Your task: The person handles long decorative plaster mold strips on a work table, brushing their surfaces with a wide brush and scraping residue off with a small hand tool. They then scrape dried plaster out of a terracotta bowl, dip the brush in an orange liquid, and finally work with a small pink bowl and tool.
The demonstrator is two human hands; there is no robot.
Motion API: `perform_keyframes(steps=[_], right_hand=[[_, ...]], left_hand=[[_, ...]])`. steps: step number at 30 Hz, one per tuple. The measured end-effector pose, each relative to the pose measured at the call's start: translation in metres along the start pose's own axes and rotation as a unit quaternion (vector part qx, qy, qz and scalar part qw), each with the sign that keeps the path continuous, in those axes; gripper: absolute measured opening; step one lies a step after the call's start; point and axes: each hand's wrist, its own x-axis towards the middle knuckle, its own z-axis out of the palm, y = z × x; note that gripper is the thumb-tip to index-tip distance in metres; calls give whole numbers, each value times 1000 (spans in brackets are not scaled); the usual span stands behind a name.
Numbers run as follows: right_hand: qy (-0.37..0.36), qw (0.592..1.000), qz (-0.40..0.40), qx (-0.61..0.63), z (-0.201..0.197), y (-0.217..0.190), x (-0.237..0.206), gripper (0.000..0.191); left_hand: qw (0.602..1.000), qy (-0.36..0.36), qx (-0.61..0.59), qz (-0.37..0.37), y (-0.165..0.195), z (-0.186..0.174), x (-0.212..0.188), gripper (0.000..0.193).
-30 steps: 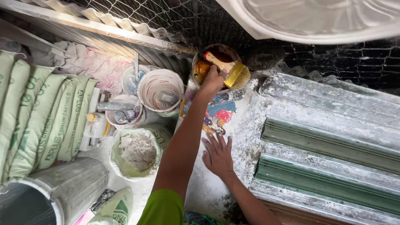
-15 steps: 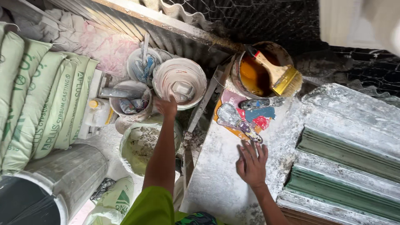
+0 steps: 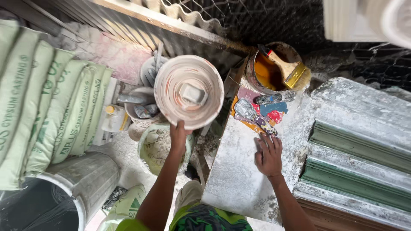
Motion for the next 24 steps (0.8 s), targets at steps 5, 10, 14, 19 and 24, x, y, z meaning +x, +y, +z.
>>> perform_keyframes(steps=[5, 10, 14, 19, 24], right_hand=[[29, 997, 25, 72, -25, -31, 17, 46], [201, 921, 95, 319, -101, -79, 23, 37], [13, 956, 29, 291, -152, -96, 27, 43], [-468, 879, 38, -87, -138, -94, 21, 73], [-408, 910, -35, -70, -128, -89, -3, 61]], left_hand=[[992, -31, 113, 49, 63, -32, -123, 45], [983, -91, 155, 41, 54, -32, -227, 46], [982, -79, 172, 6, -3, 5, -289, 46], [992, -115, 32, -46, -67, 49, -338, 59], [987, -95, 24, -125, -82, 59, -362, 62]])
